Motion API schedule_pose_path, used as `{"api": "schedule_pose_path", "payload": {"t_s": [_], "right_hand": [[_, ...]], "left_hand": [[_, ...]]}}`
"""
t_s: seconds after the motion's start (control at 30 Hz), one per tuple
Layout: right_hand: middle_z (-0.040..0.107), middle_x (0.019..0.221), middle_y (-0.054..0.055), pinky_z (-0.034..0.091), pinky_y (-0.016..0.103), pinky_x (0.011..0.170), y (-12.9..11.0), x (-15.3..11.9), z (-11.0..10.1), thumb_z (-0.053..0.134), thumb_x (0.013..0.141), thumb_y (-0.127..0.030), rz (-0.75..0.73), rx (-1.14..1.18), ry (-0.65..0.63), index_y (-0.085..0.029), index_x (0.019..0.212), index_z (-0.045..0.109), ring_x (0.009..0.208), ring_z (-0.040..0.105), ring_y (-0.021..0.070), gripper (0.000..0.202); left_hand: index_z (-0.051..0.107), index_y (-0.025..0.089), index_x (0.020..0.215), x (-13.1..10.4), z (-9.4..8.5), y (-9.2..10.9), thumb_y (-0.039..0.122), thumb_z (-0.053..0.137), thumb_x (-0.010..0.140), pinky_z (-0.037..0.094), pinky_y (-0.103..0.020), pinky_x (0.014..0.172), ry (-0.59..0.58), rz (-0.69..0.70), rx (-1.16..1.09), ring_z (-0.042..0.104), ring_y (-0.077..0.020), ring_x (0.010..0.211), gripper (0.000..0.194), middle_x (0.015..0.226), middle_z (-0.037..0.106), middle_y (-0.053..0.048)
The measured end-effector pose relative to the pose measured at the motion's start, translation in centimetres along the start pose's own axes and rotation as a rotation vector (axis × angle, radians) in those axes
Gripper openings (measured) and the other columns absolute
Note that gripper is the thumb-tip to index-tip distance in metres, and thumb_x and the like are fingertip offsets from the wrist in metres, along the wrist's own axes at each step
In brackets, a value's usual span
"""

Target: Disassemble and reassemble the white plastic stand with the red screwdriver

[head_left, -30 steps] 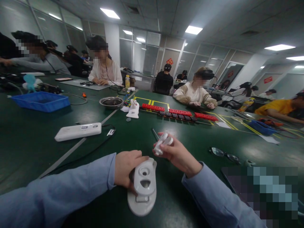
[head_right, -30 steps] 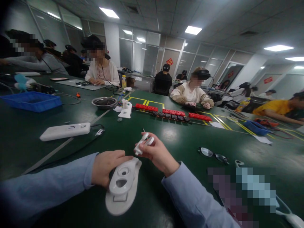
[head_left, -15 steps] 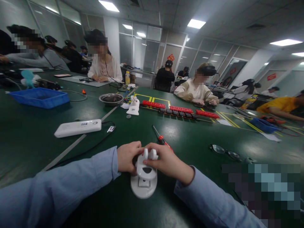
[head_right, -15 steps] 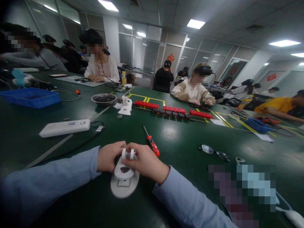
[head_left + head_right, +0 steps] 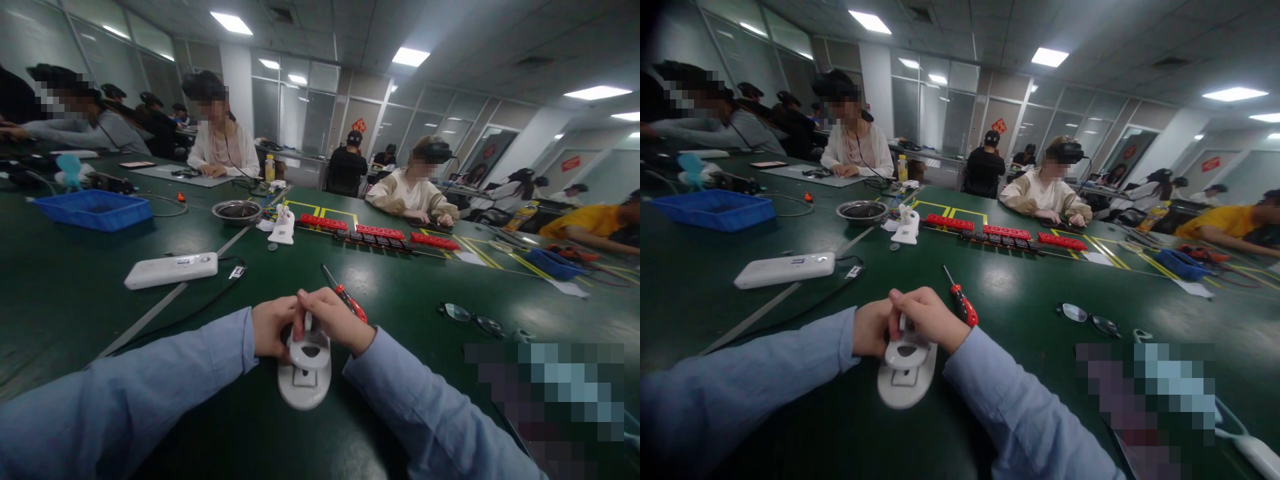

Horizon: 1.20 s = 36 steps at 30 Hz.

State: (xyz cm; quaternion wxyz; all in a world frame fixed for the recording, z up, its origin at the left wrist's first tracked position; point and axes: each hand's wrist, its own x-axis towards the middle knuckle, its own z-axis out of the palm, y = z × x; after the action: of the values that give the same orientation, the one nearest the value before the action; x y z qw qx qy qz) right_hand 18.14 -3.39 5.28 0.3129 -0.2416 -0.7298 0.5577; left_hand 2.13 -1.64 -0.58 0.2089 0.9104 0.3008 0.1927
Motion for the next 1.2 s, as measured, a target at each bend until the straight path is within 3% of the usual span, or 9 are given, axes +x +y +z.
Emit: {"api": "schedule_pose_path", "payload": {"t_s": [0.17,0.37,0.43,0.53,0.63,0.77,0.9,1.07,1.2], "right_hand": [[0.045,0.038,0.0,0.032,0.021,0.044,0.6,0.1,1.5,0.033,0.082,-0.048,0.072,0.027,0.215,-0.014,0.044,0.051,0.038,0.04,0.008,0.054],[0.047,0.041,0.0,0.033,0.021,0.045,0.6,0.0,1.3,0.034,0.082,-0.042,0.089,0.031,0.146,-0.014,0.045,0.052,0.04,0.041,0.008,0.05],[0.05,0.047,0.001,0.035,0.021,0.048,0.8,0.0,1.1,0.033,0.084,-0.043,0.047,0.014,0.158,-0.014,0.05,0.054,0.044,0.045,0.009,0.05],[0.056,0.059,0.003,0.04,0.024,0.055,0.2,-0.3,0.3,0.034,0.085,-0.042,-0.097,-0.044,0.355,-0.014,0.062,0.057,0.056,0.053,0.012,0.044],[0.057,0.062,0.003,0.041,0.026,0.059,-2.1,-1.2,-0.4,0.04,0.085,-0.034,-0.24,-0.34,0.583,-0.015,0.065,0.057,0.061,0.053,0.0133,0.033],[0.058,0.076,0.005,0.041,0.03,0.068,-6.1,-2.8,0.3,0.049,0.081,-0.02,-0.515,-0.937,0.602,-0.015,0.076,0.058,0.073,0.051,0.0157,0.011],[0.052,0.105,0.01,0.039,0.038,0.083,-7.7,-3.6,2.0,0.054,0.078,-0.02,-0.569,-1.224,0.621,-0.016,0.094,0.058,0.095,0.045,0.0217,0.018],[0.05,0.11,0.008,0.037,0.039,0.089,-7.2,-3.7,2.9,0.056,0.078,-0.023,-0.519,-1.214,0.647,-0.019,0.088,0.058,0.105,0.04,0.0231,0.011],[0.055,0.092,0.005,0.042,0.035,0.077,-7.5,-4.1,2.9,0.061,0.074,-0.023,-0.538,-1.042,0.65,-0.019,0.074,0.058,0.089,0.048,0.0198,0.004]], "left_hand": [[0.058,0.019,0.088,0.1,0.0,0.0,0.039,0.07,0.049,0.042,-0.031,0.074,0.02,-0.024,0.006,0.05,-0.02,0.082,0.045,0.088,0.053,-0.003],[0.059,0.019,0.089,-0.1,0.3,-1.0,0.057,0.066,0.048,0.04,-0.032,0.076,0.045,0.073,-0.157,0.049,-0.0214,0.084,0.056,0.09,0.053,-0.004],[0.058,0.019,0.096,-0.1,0.2,-1.8,0.068,0.059,0.048,0.04,-0.031,0.073,0.183,0.054,-0.315,0.047,-0.0201,0.081,0.069,0.086,0.051,-0.004],[0.047,0.02,0.114,0.6,-1.0,-2.1,0.078,0.042,0.053,0.036,-0.023,0.048,0.493,-0.087,-0.641,0.039,-0.0109,0.057,0.085,0.074,0.042,0.0],[0.039,0.024,0.117,1.7,-3.9,0.3,0.081,0.02,0.059,0.016,-0.017,0.034,0.589,-0.172,-0.998,0.021,-0.0049,0.043,0.084,0.07,0.032,0.004],[0.041,0.023,0.116,2.4,-7.7,7.2,0.077,0.008,0.065,0.025,-0.018,0.039,0.53,-0.083,-1.411,0.026,-0.0052,0.045,0.081,0.075,0.036,0.002],[0.041,0.021,0.117,2.4,-8.0,12.5,0.073,-0.003,0.068,0.036,-0.022,0.047,0.496,-0.116,-1.477,0.036,-0.0082,0.052,0.084,0.078,0.04,-0.001],[0.035,0.024,0.117,2.3,-6.5,14.0,0.064,-0.015,0.071,0.041,-0.028,0.058,0.453,-0.327,-1.327,0.046,-0.0129,0.063,0.079,0.08,0.044,-0.004],[0.042,0.02,0.104,2.4,-7.1,13.3,0.057,0.002,0.082,0.04,-0.022,0.051,0.663,-0.273,-1.509,0.042,-0.0092,0.057,0.059,0.069,0.037,0.001]]}}
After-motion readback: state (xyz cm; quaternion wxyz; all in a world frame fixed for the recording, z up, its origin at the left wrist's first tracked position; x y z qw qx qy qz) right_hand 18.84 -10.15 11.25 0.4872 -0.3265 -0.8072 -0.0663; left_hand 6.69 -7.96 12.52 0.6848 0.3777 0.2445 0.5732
